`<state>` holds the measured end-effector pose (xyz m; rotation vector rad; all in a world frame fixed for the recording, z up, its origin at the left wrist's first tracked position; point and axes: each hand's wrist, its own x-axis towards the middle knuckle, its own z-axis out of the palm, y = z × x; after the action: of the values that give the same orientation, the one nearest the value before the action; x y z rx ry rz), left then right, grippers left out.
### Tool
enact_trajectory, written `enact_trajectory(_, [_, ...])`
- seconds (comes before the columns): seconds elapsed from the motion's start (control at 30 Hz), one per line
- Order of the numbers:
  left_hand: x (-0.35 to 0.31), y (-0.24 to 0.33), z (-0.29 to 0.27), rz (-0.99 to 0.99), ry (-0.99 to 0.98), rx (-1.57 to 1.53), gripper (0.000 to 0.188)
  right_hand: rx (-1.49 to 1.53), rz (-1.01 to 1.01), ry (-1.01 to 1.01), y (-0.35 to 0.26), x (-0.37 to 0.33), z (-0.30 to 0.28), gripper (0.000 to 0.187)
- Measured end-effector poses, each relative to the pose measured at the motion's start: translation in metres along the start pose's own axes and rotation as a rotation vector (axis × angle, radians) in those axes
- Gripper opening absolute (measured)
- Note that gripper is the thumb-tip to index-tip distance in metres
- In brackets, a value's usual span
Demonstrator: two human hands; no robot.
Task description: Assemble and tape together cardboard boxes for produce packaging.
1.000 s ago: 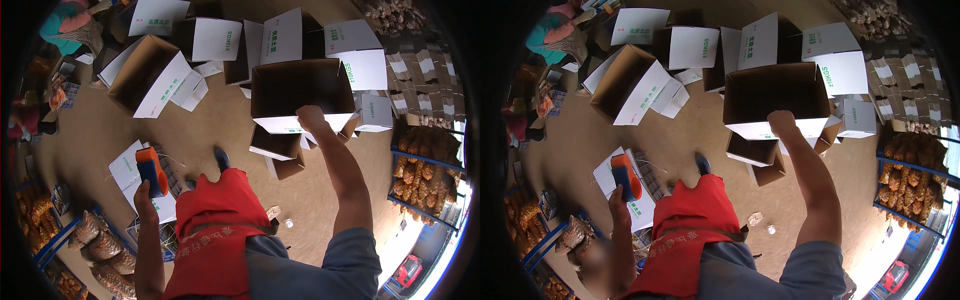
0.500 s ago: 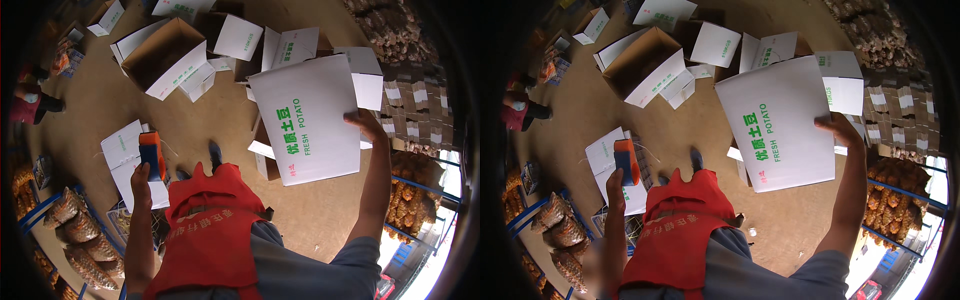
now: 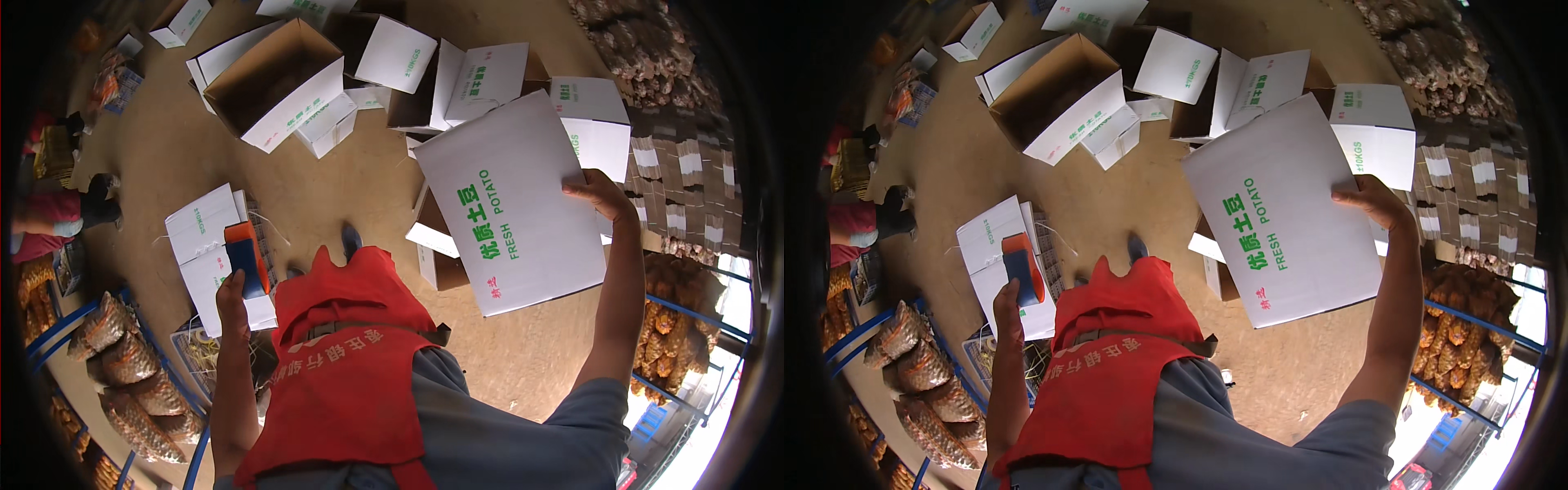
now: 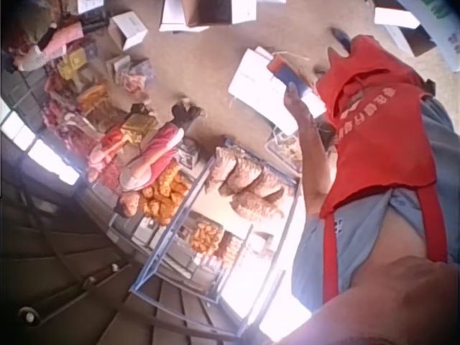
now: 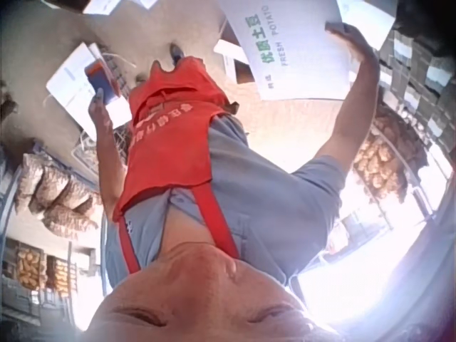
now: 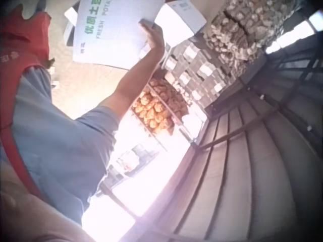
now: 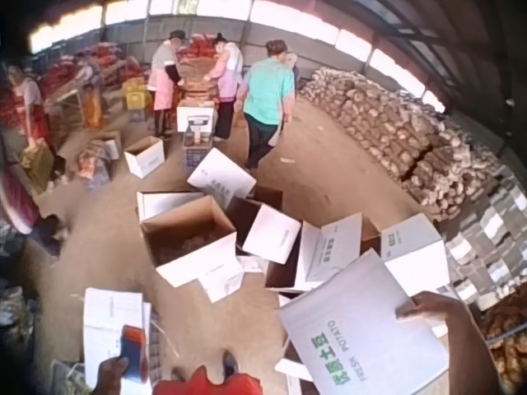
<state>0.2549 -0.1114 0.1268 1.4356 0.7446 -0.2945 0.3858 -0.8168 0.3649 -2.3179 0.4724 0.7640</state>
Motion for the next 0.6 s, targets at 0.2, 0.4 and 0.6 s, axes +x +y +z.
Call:
enact_trajectory(0.2, [-0.008,-0.009,0.009,-0.027,-0.002,0.069,0.035,0.065,-0.058,-0.009,0.017,0.019,-0.001,0.059])
enact_trajectory(0.4, [-0.018,-0.013,0.029,0.032,-0.026,0.065,0.039,-0.185,-0.094,0.023,-0.030,-0.004,0.005,0.042])
enact_trajectory(0.6, [-0.013,-0.010,0.049,0.087,0.029,0.066,0.052,-0.521,-0.137,0.218,-0.129,-0.027,0.010,0.035])
